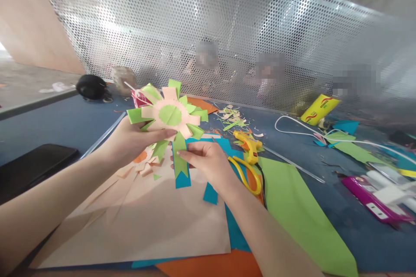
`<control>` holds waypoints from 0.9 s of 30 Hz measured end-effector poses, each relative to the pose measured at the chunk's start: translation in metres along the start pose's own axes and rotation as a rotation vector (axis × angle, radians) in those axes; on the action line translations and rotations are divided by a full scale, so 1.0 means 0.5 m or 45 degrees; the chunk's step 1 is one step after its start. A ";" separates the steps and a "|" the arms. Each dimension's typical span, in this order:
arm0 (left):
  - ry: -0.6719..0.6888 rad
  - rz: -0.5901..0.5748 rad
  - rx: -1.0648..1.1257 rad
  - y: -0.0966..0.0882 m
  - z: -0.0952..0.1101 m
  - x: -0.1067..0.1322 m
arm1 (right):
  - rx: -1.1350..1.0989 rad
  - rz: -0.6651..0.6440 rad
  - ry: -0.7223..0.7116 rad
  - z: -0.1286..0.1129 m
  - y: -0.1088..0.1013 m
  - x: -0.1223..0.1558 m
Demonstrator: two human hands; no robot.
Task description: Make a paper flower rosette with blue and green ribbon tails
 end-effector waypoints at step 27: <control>-0.020 0.060 0.116 -0.015 0.004 -0.010 | 0.379 0.007 -0.189 -0.025 0.008 0.001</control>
Point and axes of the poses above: each hand's wrist, its own x-axis away from the middle knuckle, its own y-axis out of the palm, z = x × y, the point moved 7 cm from there along -x, towards the middle knuckle, and after that the axes turned 9 degrees about z, right-handed, at the moved point
